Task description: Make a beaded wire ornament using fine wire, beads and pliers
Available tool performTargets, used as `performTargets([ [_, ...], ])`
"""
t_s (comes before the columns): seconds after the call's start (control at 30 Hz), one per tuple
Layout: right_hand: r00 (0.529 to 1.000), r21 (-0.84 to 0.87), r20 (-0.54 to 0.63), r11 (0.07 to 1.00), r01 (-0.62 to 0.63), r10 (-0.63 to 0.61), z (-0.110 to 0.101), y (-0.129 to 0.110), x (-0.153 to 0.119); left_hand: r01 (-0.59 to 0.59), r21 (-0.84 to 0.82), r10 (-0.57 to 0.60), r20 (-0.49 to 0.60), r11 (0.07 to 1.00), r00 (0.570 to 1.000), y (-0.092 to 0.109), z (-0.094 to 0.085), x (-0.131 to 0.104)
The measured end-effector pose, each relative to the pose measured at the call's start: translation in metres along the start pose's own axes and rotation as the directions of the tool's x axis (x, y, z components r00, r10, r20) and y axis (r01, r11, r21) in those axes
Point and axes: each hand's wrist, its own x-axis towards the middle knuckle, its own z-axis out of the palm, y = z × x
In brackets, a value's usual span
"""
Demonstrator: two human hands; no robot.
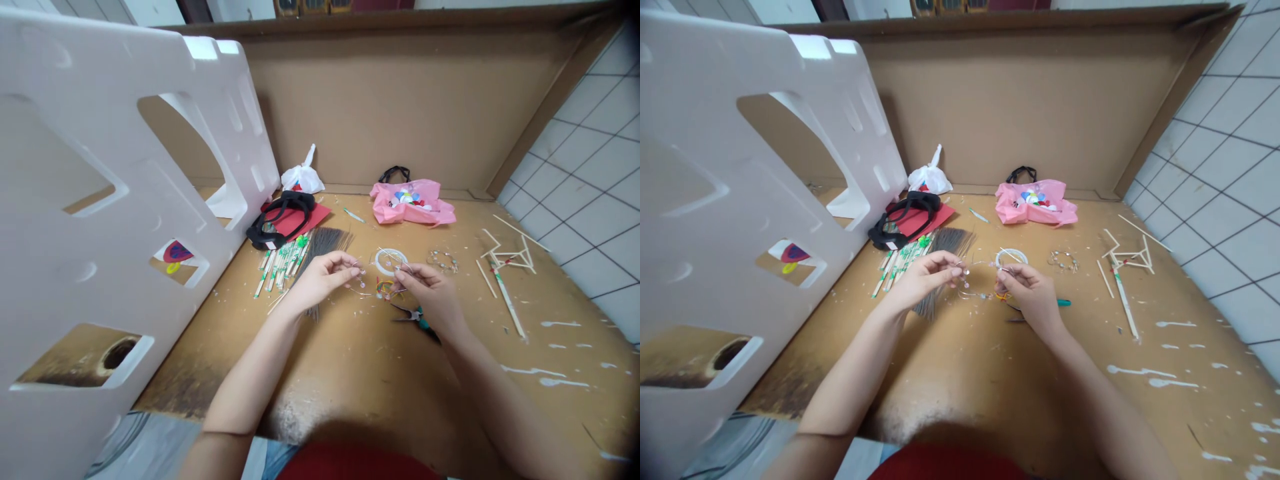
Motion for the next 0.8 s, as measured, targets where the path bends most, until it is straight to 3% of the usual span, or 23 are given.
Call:
performTargets([
  [0.3,0.989,-0.079,0.123,0.994,-0.075,0.084,0.000,0.007,0.001,-0.045,0.027,0.046,-0.042,0.999,0.998,0.001,-0.004,0.002],
  [0.6,0.983,-0.100,0.130,0.988,-0.115,0.127,-0.001,0.009,0.002,-0.070,0.066,0.071,-0.018,0.995,0.997,0.001,-0.006,0.003],
  [0.8,0.974,-0.108,0.190,0.988,-0.108,0.127,-0.002,0.014,0.001,-0.048,-0.052,0.048,-0.005,0.998,0.999,-0.008,0.002,0.006],
])
